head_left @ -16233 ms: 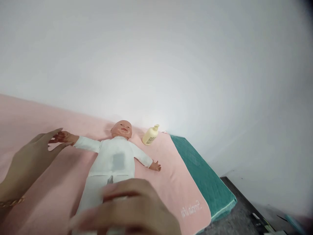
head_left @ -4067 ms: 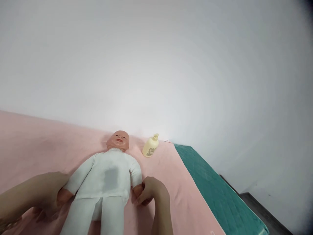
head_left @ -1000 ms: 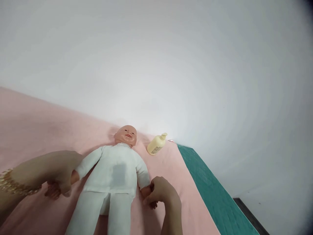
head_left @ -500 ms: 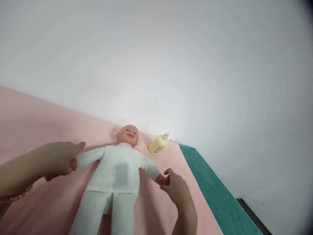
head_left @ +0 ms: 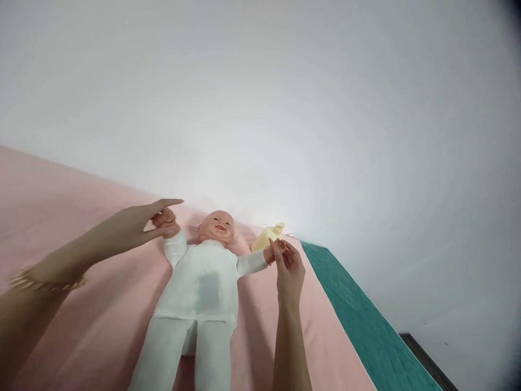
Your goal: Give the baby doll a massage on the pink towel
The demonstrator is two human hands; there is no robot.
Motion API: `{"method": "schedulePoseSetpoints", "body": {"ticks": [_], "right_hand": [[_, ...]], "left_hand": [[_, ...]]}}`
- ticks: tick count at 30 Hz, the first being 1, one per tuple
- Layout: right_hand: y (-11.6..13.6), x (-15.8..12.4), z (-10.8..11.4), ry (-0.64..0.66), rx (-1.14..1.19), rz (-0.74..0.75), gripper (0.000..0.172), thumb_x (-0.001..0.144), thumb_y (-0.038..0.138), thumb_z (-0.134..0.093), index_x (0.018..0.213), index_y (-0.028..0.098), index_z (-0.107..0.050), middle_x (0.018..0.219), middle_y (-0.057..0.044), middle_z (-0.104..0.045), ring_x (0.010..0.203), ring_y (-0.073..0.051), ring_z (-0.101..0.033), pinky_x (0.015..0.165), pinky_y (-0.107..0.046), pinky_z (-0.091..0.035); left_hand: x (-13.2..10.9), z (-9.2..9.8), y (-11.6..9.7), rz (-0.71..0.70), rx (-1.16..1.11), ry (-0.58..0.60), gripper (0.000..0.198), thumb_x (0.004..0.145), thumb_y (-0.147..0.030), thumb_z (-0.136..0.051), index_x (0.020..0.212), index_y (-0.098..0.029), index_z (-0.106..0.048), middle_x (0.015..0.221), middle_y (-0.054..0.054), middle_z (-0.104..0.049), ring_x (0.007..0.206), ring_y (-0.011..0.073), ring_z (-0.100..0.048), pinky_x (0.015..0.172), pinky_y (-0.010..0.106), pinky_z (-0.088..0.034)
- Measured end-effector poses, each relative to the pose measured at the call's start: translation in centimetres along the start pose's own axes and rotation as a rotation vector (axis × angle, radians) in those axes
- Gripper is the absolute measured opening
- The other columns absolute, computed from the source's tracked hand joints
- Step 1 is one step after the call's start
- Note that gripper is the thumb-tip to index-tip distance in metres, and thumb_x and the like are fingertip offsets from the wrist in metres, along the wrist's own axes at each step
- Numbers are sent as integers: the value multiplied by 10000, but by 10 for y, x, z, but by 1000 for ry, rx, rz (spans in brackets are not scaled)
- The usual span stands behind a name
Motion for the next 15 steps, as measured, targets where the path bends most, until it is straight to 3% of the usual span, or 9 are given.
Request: {"method": "schedulePoseSetpoints", "body": {"ticks": [3,8,12,15], "right_hand": [[-30,19,-30,93,160,-79,590,737,514,-745,1173,125,-665,1217,-152,-715,1199,-306,-644,1030,-442,-509],[-66,34,-68,200,129,-207,455,915,473,-642,1222,138,-638,1268,-134,-669,1159,-265,-648,983,-460,-534],[-69,25,-89,235,88,-201,355,965,382,-621,1251,173,-600,1261,-88,-620,1083,-232,-643,915,-439,-561],[-72,10,-101,249,70,-210,356,970,399,-607,1245,173,-603,1239,-86,-630,1051,-226,-650,889,-423,-572]], "left_hand": [[9,-13,5,41,-101,-39,682,803,-571,-587,1420,-304,-465,1244,40,-655,1111,276,-616,926,342,-461],[17,-29,41,167,-449,-205,649,815,-496,-657,1385,-229,-500,1368,90,-605,1239,280,-568,1072,376,-435],[23,-55,73,244,-577,-102,671,877,-574,-595,1416,-187,-498,1396,117,-594,1261,277,-577,1007,340,-510],[29,-71,93,281,-637,18,653,824,-638,-638,1270,-162,-618,1290,122,-664,1169,298,-638,885,327,-576]]}}
Point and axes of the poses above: each hand's wrist, its own x-axis towards the middle knuckle, its own z-axis out of the back of the hand, y = z × x, the point moved 9 cm from there along x, towards the middle knuckle
